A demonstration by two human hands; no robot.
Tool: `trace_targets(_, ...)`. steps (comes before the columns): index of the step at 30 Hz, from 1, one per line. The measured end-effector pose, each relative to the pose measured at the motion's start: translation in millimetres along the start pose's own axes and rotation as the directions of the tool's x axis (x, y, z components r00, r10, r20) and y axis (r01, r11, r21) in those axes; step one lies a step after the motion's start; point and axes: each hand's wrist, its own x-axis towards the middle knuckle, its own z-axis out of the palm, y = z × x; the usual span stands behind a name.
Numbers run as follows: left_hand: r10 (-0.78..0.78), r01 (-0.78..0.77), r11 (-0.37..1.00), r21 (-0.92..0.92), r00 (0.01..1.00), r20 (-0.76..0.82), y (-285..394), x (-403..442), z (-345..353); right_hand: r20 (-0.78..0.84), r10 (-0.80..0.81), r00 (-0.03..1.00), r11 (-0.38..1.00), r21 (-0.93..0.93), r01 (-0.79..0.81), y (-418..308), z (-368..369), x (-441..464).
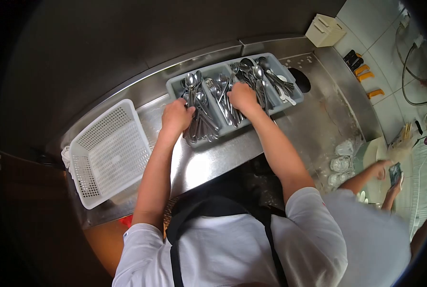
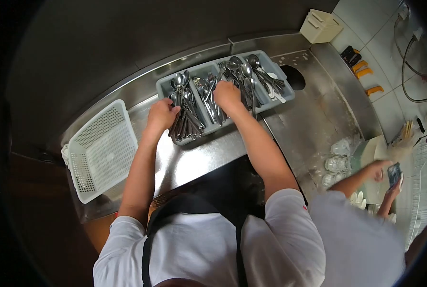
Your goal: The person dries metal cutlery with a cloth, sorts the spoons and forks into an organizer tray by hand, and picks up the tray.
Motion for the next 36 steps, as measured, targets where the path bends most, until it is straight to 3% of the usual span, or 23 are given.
trace_targets(5, -0.049, 0.049, 0.998, 0.034, 0.999, -0.004, 9, 13, 9, -0.004, 0.164, 0.986, 0.985, 0.057, -0.163, -5, 13, 17)
trace_targets(14, -0.045, 0.044, 0.998, -0.045, 0.999, -0.006, 0, 12, 18, 0.030, 0.170, 0.985, 0.982, 0.084, -0.172, -17, 22, 27)
trace_targets(17, -0.042, 0.042, 0.998, -0.045, 0.999, -0.003, 0, 11, 20, -0.112, 0.151, 0.982, 0.985, 0.105, -0.140, -17, 29, 36)
trace_targets(21, -0.055, 0.059, 0.994, -0.091, 0.997, 0.050, -3, 10, 10, -0.169, 0.170, 0.971, 0.975, 0.170, -0.141, -10, 20, 46)
trace_targets(29, -0.053, 0.063, 0.989, -0.134, 0.996, 0.075, -10, 14, 13, 0.040, -0.010, 0.999, 0.971, 0.239, 0.000, 18, 16, 1)
trace_targets(32, -0.035, 0.029, 0.975, -0.219, 0.999, -0.023, -14, 9, 19, -0.119, -0.088, 0.989, 0.949, 0.292, 0.119, 28, 32, -17)
trace_targets(36, -0.043, -0.076, 0.891, -0.448, 0.967, -0.251, -26, -15, 24, -0.349, 0.003, 0.937, 0.872, 0.460, 0.168, 19, 18, -67)
